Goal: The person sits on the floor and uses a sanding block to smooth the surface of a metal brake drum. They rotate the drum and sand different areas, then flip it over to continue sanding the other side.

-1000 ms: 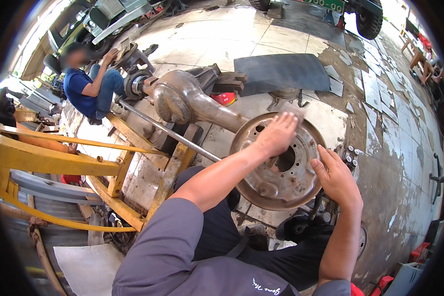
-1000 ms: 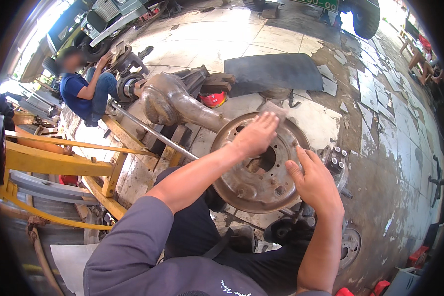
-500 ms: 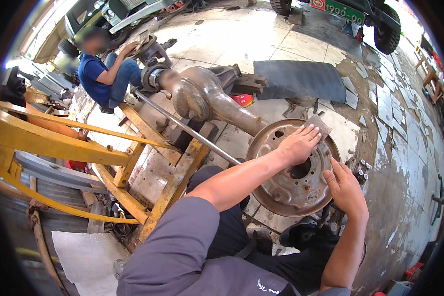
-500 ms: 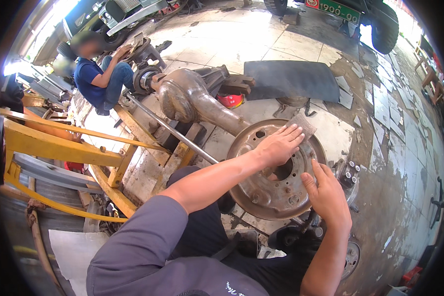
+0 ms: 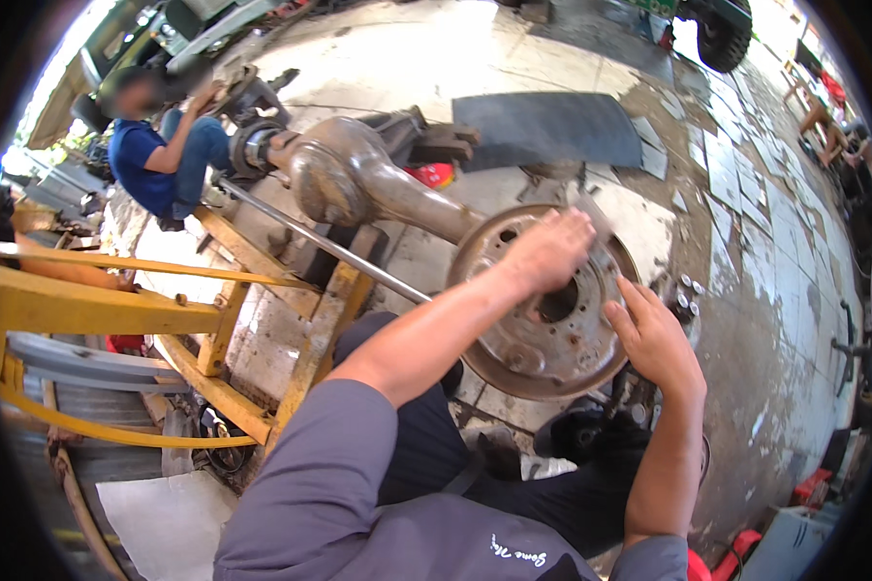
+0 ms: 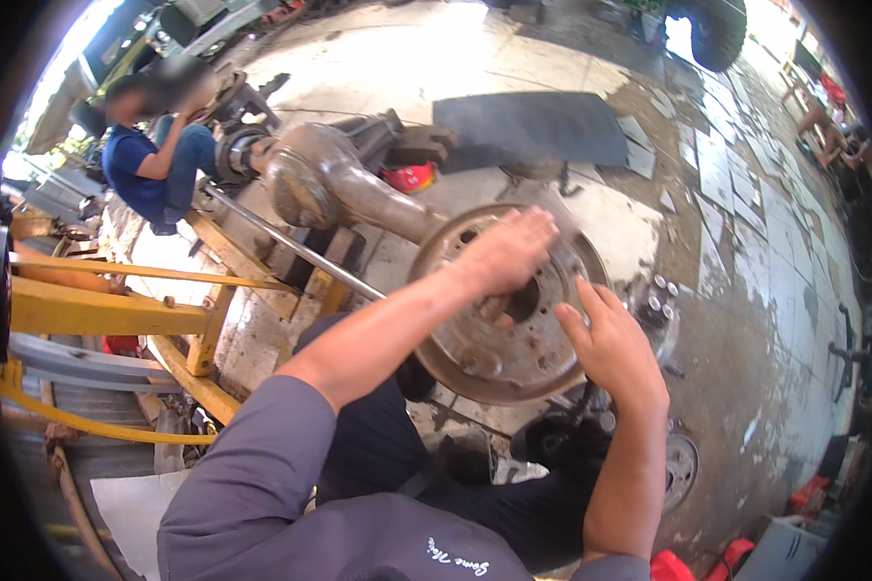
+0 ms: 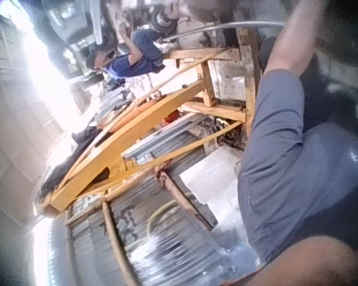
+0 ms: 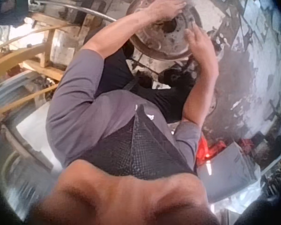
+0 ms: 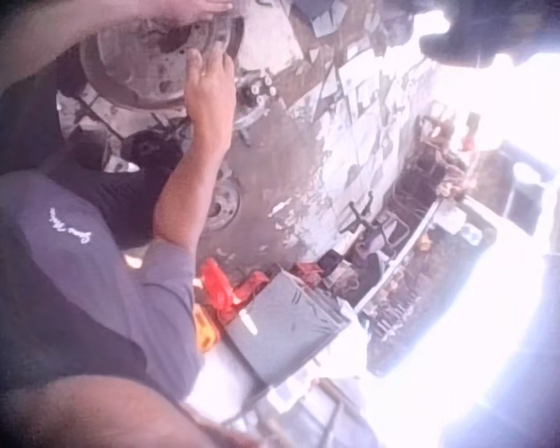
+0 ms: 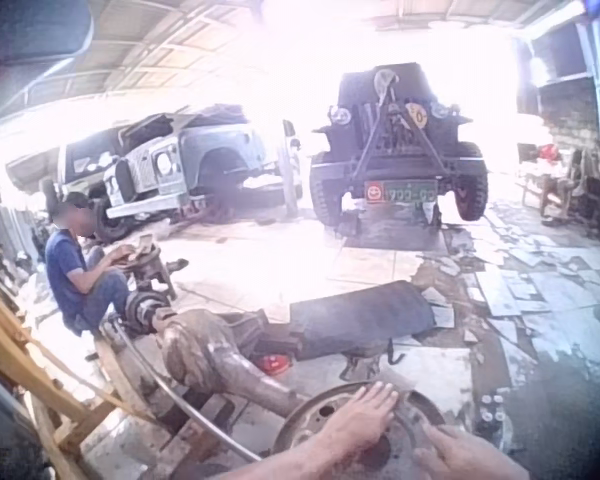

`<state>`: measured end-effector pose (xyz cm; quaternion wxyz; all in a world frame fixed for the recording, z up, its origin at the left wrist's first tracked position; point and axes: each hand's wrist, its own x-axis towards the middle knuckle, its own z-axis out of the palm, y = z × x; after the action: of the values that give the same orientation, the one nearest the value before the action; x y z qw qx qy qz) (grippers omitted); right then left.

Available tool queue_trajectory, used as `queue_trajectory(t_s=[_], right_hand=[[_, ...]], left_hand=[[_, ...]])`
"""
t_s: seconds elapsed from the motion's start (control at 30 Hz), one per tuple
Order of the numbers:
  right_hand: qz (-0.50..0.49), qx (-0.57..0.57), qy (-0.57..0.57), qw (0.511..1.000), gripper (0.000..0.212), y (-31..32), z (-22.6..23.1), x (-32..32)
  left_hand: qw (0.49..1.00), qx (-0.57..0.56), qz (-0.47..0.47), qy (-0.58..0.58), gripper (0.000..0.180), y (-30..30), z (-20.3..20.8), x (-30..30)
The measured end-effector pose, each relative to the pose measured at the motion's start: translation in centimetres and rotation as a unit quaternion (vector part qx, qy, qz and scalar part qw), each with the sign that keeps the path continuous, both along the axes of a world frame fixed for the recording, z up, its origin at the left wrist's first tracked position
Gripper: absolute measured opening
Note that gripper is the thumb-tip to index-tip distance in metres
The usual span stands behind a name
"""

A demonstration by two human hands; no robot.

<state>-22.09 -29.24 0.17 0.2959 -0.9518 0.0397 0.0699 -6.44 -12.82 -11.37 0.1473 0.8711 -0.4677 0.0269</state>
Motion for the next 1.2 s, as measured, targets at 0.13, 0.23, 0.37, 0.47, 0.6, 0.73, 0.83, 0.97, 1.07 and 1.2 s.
queue_trajectory(t_s=[0.13, 0.23, 0.37, 0.47, 0.6, 0.73, 0.83, 0.97, 1.07, 1.2], right_hand=[[0.006, -0.003, -0.008, 1.0, 0.06, 0.1, 0.0, 0.0], [0.003, -0.008, -0.007, 1.0, 0.063, -0.1, 0.2, -0.3], [0.005, -0.001, -0.015, 1.0, 0.063, -0.2, 0.4, -0.2], [0.008, -0.01, -0.033, 0.999, 0.063, -0.4, -0.2, -0.2], [0.008, -0.006, -0.028, 1.0, 0.063, -0.3, -0.1, -0.5], [0.007, -0.008, -0.036, 0.999, 0.062, -0.6, -0.1, -0.3], [0.015, -0.005, -0.041, 0.999, 0.063, -0.5, 0.0, -0.4], [0.005, -0.001, -0.048, 0.999, 0.063, -1.2, 0.3, -0.6], [-0.011, 0.005, -0.056, 0.998, 0.064, -1.8, 0.5, -0.5], [-0.019, 0.009, -0.049, 0.999, 0.065, -1.9, 0.9, -0.1]], left_hand=[[0.998, -0.04, 0.047, 0.029, 0.05, 0.1, -1.5, 0.3], [0.996, -0.035, 0.073, 0.041, 0.05, 0.4, -1.5, 0.6], [0.998, -0.049, 0.021, 0.024, 0.049, 0.3, -1.4, 0.0], [0.997, -0.052, 0.053, 0.02, 0.049, 0.2, -1.3, 0.3], [0.999, -0.04, 0.012, 0.002, 0.049, 0.2, -1.5, -0.2], [0.998, -0.042, 0.054, 0.005, 0.049, 0.1, -1.4, 0.2], [0.999, -0.031, -0.018, -0.001, 0.048, 0.4, -1.5, -0.1], [0.988, -0.08, 0.127, 0.045, 0.052, 2.1, 0.0, 2.8], [0.977, -0.131, 0.158, 0.064, 0.052, 4.0, 2.2, 3.0], [0.977, -0.143, 0.157, 0.027, 0.048, 6.4, 3.0, 1.3]])
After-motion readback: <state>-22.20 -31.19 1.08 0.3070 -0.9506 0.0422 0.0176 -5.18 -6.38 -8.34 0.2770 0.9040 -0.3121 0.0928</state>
